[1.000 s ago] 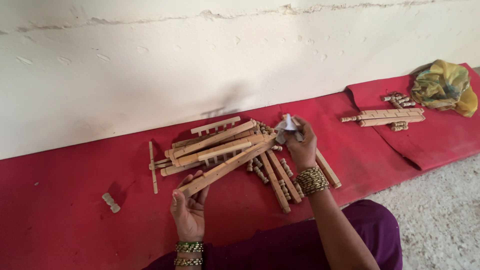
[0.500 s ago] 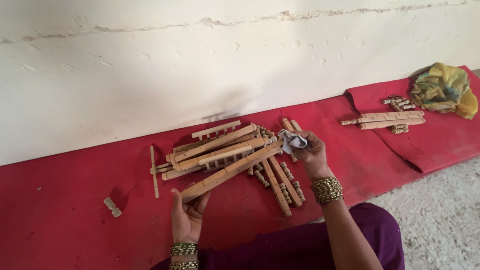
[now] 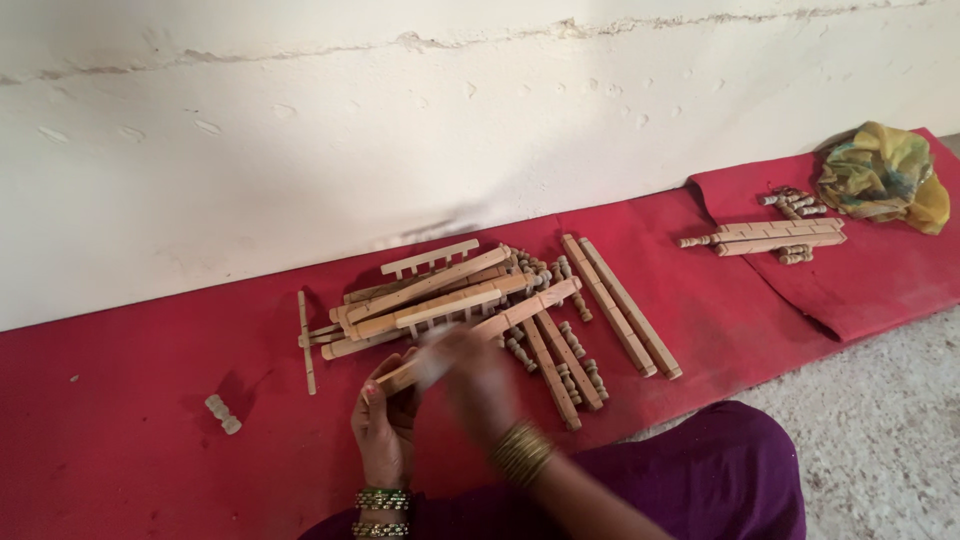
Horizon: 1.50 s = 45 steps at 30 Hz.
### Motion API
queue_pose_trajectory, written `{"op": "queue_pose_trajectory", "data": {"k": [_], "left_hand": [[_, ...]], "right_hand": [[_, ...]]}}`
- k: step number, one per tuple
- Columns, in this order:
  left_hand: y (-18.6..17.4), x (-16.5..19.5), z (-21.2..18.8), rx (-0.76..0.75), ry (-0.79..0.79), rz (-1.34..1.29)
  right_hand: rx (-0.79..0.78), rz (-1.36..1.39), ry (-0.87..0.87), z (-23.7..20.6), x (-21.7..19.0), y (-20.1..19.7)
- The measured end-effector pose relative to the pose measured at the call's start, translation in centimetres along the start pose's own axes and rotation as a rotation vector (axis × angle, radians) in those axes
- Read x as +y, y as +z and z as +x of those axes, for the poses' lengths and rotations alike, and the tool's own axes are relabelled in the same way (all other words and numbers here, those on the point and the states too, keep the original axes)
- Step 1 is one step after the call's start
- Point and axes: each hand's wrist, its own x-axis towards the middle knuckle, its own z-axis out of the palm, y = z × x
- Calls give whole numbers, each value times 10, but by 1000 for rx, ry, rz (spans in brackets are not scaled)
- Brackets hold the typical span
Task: The person sits on a red mat on the floor and wipes wooden stick and spindle parts one at a time with a cloth, turning each piece to clean its sides and setting it back on the pile.
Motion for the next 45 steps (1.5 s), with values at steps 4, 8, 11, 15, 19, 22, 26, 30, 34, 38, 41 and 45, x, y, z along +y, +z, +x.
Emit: {"op": "queue_pose_trajectory", "data": {"k": [4,8,11,15,19,22,26,30,34,38,41,45], "left_hand": [[-12,-9,3,49,19,28],[-3,6,4,87,21,-73],[12,21,2,167,-4,-38],[29,30,4,137,16,-94],[27,23,3,138,-14,-72],[15,15,0,144,-26,-85],[0,9,-3,98,-30,-175],[0,13,3,140,-6,-170],[10,20,4,174,-69,-103],[20,21,1,163,-157,-139],[26,15,3,55,-154,-108],[29,8,9,-44,-180,-22]], "right_hand": [[-137,-1254,-990,-25,19,42],[-17,-217,-161,1,-1,-4],[365,-1374,-960,47,-37,-64],[713,-1289,-1154,78,-70,-113],[532,-1195,-688,60,-43,-74],[159,-1191,-1122,19,4,-17],[-189,-1233,-1060,-10,27,25],[-60,-1197,-1129,7,-12,7],[-142,-1473,-1186,24,-57,-38],[-420,-1730,-1156,23,-63,-75],[-434,-1812,-1080,32,-57,-96],[-288,-1806,-1033,63,-64,-135]]}}
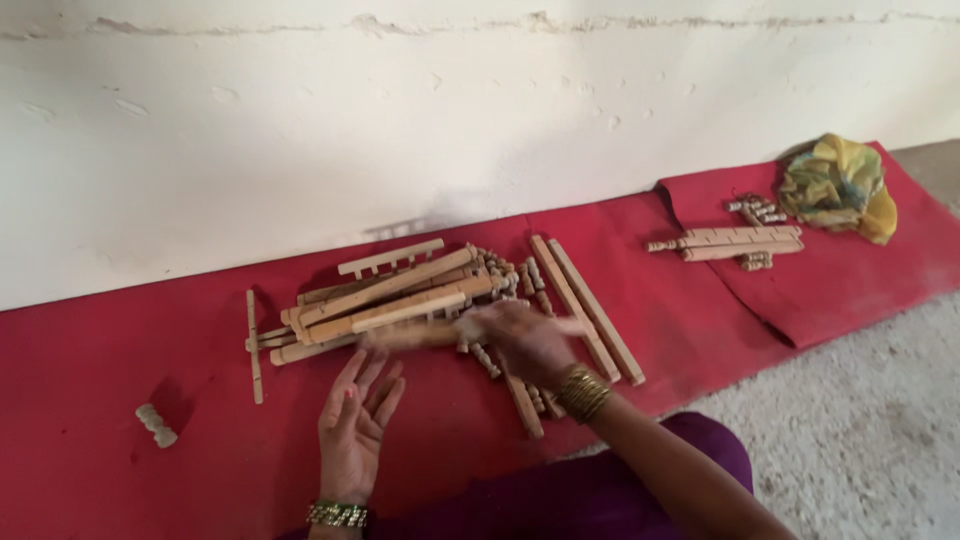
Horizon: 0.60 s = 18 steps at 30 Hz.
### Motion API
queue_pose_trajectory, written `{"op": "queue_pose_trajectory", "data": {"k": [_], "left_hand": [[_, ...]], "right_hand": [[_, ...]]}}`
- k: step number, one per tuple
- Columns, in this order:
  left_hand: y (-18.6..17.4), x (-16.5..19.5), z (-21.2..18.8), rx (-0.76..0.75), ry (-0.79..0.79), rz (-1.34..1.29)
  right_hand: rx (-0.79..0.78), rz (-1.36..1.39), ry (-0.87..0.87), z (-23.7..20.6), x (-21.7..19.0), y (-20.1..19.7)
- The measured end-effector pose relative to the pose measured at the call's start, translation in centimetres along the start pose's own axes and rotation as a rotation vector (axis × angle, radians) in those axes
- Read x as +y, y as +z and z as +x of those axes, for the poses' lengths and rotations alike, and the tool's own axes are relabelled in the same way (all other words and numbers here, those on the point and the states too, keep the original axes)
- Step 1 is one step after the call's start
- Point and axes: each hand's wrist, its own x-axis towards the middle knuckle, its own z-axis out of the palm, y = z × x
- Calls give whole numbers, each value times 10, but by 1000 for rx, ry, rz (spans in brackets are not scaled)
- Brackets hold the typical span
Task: The person sits on a red mat on the floor and wipes wooden stick and spindle parts one at a time with a cloth, turning each piece to clean its sides and setting it back on the pile.
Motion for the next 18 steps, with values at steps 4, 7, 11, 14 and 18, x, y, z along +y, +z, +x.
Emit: {"op": "queue_pose_trajectory", "data": {"k": [4,7,11,14,18], "left_hand": [[-8,1,3,112,-57,11],[-15,1,3,136,-65,0],[-19,-2,1,174,-98,51],[-18,-3,2,215,-135,106],[-18,-2,6,304,-182,130]], "right_hand": [[-87,-114,679,-20,66,5],[-251,-14,1046,-37,105,14],[-105,-30,1104,-57,139,29],[-141,-55,1117,-58,148,47],[-259,31,1207,-56,145,62]]}}
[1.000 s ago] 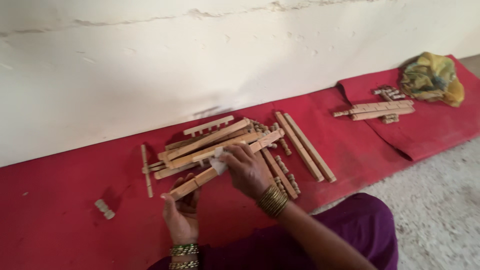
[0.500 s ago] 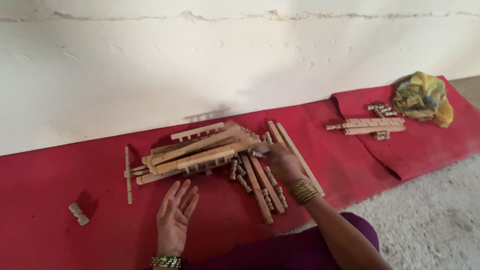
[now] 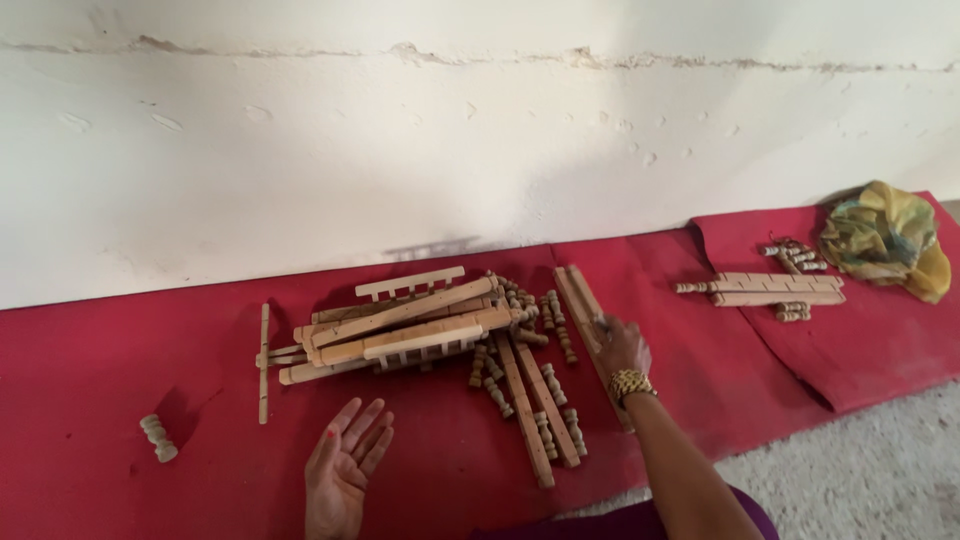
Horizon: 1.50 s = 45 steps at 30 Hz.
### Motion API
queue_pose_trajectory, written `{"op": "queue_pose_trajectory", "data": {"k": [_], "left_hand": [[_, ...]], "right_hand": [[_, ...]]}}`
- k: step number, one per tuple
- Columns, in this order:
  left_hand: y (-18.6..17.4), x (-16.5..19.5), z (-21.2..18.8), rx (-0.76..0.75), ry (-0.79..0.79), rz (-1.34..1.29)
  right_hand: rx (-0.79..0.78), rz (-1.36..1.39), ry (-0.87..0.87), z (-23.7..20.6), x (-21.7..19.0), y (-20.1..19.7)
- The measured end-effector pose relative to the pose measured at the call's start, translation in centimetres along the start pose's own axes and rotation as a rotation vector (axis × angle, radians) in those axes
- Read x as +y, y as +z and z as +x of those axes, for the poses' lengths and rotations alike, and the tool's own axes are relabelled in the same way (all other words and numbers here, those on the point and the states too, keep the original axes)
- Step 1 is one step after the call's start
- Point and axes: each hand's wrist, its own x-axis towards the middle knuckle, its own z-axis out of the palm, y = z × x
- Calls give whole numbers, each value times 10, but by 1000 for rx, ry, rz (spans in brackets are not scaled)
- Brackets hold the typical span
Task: The person sits on a red mat on the floor and wipes wooden stick and spindle parts one at a time with a cloth, turning each piece to clean its sides and setting it back on the pile.
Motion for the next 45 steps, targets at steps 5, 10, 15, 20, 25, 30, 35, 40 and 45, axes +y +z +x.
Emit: {"op": "queue_pose_trajectory", "data": {"k": [5,10,15,20,25,30,35,40,45], "left_hand": [[-1,-1,2,-21,3,-8],[0,-1,-1,-63,5,-54],[0,1,-4,-72,8,-107],[-2,-1,-4,-91,28,-103],[-2,-3,-1,-85,15,-68],[-2,-4,-2,-119,26,-71],[-4,-8,-1,-133,60,-18],[8,-18,-3,-198,-64,225],[24,-27,-19,-434,-161,306]], "right_hand": [[135,-79,-196,-4,-2,1],[-57,51,-277,-19,-28,4],[-293,-135,-334,-56,-67,23],[-402,-245,-192,-71,-87,32],[-445,-321,-158,-76,-88,30],[-317,-213,-174,-84,-83,23],[-442,48,-70,-79,-71,11],[-657,862,2,-99,-60,18],[-588,1207,409,-160,-88,36]]}}
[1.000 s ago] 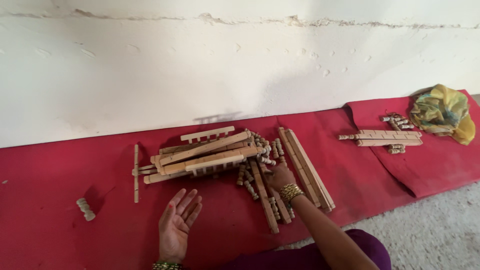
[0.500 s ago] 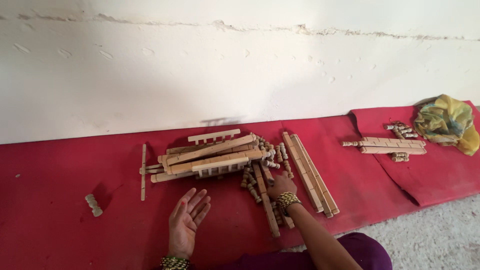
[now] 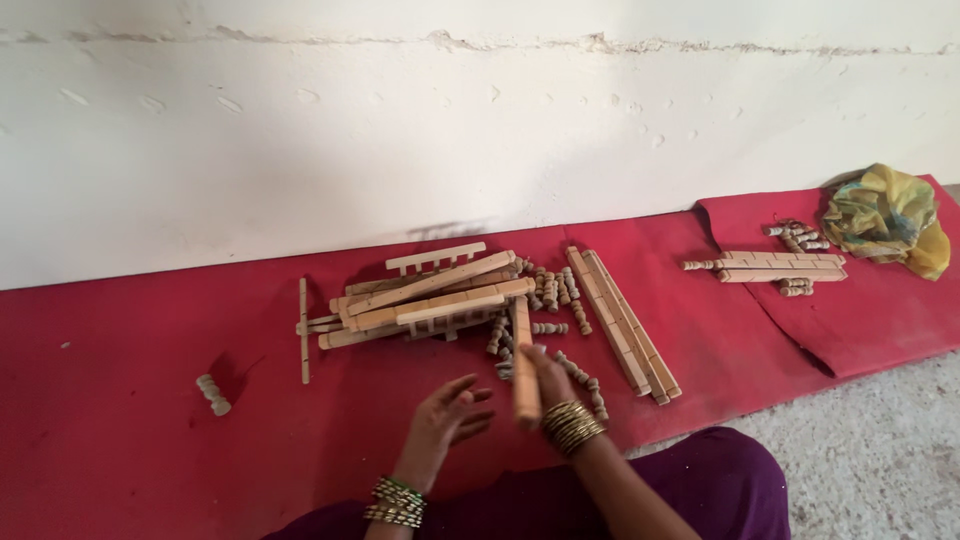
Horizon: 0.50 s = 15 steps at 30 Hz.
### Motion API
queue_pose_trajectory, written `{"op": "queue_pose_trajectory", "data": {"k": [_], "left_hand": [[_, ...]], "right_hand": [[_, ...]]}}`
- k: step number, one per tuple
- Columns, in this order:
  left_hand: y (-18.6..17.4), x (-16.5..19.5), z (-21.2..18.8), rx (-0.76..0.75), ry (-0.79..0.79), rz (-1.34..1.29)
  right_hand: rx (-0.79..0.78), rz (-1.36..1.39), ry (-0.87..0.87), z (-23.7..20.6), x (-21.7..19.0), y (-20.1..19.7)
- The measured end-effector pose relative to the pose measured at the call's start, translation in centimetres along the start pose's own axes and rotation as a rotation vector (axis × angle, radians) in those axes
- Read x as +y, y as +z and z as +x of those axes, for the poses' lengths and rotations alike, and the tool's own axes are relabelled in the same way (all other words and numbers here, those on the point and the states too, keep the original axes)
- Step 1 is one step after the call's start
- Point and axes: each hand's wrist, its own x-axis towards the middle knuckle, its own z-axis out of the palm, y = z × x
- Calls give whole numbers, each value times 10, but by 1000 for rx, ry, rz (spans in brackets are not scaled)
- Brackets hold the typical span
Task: The person sits on a red mat on the floor and wipes wooden stick and spindle parts one at a time with a cloth, turning each piece to clean its sides and setting it back on the pile.
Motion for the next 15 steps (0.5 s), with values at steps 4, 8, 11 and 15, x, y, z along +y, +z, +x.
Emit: {"op": "queue_pose_trajectory", "data": {"k": [4,8,11,15], "left_hand": [[7,4,-11,-89,75,168],[13,8,-14,16,65,156],[10,14,-16,140,67,148],[-19,28,-29,253,136,79]], "right_hand": [[-139,270,-281,-21,16,34],[-48,116,-535,-25,14,55],[-34,-79,-434,-29,6,56],[-185,64,-398,-47,-11,31]]}}
